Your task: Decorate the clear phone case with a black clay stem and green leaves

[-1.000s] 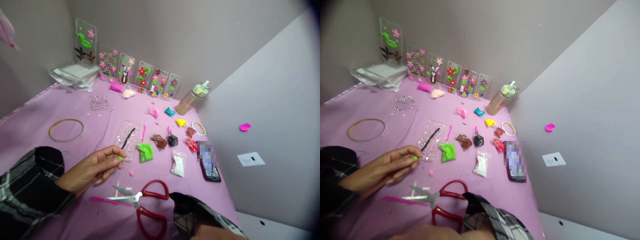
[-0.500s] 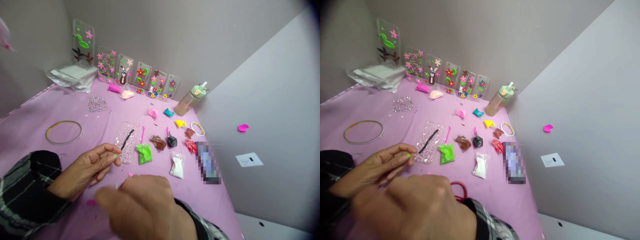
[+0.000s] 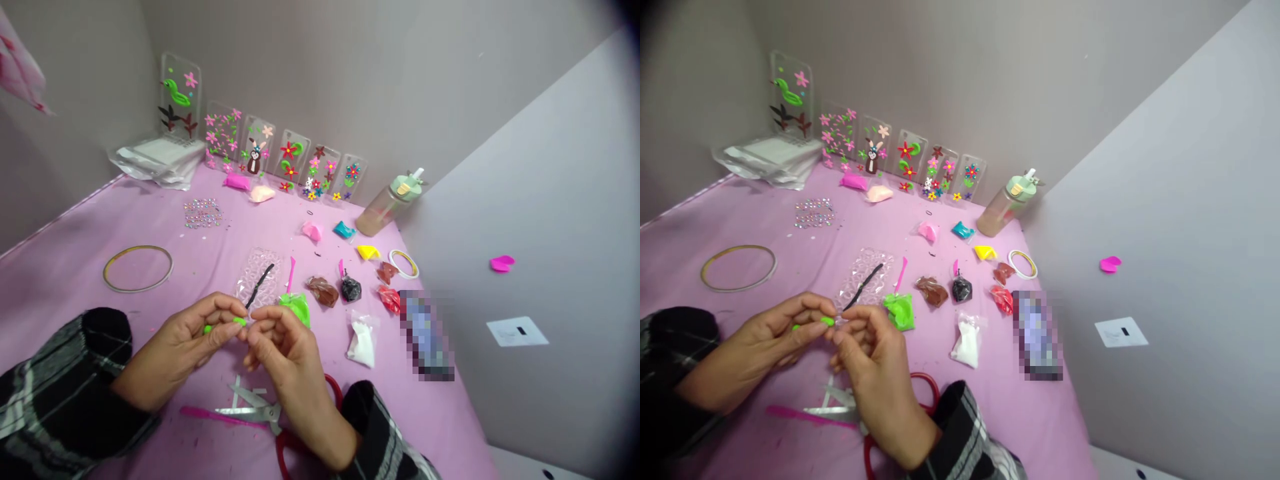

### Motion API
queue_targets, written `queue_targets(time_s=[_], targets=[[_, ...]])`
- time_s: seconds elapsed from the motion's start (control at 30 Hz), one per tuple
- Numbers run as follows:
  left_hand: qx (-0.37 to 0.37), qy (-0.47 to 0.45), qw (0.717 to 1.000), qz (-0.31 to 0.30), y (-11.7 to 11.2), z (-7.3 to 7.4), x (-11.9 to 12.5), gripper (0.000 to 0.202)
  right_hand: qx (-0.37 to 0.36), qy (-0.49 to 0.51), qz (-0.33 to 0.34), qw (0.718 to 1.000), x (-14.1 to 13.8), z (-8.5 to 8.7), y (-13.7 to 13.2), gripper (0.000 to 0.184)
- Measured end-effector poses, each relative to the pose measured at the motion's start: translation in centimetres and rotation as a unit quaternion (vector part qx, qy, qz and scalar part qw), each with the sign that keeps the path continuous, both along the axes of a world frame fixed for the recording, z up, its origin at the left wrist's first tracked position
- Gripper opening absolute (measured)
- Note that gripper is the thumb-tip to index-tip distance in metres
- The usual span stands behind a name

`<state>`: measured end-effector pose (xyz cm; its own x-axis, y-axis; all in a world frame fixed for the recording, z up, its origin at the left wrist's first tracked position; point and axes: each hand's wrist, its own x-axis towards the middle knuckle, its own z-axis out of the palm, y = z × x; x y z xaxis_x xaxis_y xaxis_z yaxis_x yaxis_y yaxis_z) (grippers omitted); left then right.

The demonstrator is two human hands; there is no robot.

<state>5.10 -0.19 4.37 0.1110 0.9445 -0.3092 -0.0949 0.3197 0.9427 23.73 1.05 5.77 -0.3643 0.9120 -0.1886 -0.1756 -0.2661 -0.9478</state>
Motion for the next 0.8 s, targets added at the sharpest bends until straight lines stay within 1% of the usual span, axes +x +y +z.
queue_targets(time_s=[0.07, 0.17, 0.27, 0.37, 0.5, 0.6, 0.7, 0.73, 0.8], targets=[[-0.003, 0.002, 1.0, -0.009, 0.0, 0.1, -0.1, 0.073, 0.023, -0.021, -0.017, 0.999, 0.0, 0.2, -0.1, 0.036], [0.021, 0.024, 0.999, -0.025, 0.0, 0.5, -0.2, 0.067, 0.063, -0.044, -0.007, 0.997, 0.0, 0.4, -0.3, 0.03], [0.063, 0.081, 0.994, -0.031, 0.1, 0.7, -0.3, 0.073, 0.092, -0.064, -0.002, 0.994, 0.0, 0.3, -0.5, 0.026], [0.091, 0.129, 0.987, -0.032, -0.1, 0.1, -0.4, 0.074, 0.116, -0.076, -0.008, 0.99, 0.0, 0.0, -0.6, 0.021], [0.118, 0.139, 0.983, -0.016, -0.6, -1.3, -0.5, 0.072, 0.142, -0.088, -0.015, 0.986, 0.0, -0.2, -0.8, 0.013], [0.127, 0.149, 0.981, -0.007, -0.8, -1.7, -0.7, 0.066, 0.134, -0.103, -0.026, 0.985, 0.0, 0.0, -0.7, 0.013], [0.133, 0.149, 0.979, 0.037, -0.9, -1.8, -0.9, 0.047, 0.096, -0.102, -0.035, 0.99, 0.1, 0.2, -0.5, 0.019], [0.14, 0.149, 0.978, 0.049, -0.9, -1.9, -0.9, 0.043, 0.088, -0.097, -0.037, 0.991, 0.1, 0.3, -0.4, 0.019], [0.16, 0.149, 0.974, 0.049, -1.0, -2.0, -1.1, 0.041, 0.086, -0.088, -0.038, 0.992, 0.2, 0.3, -0.4, 0.018]])
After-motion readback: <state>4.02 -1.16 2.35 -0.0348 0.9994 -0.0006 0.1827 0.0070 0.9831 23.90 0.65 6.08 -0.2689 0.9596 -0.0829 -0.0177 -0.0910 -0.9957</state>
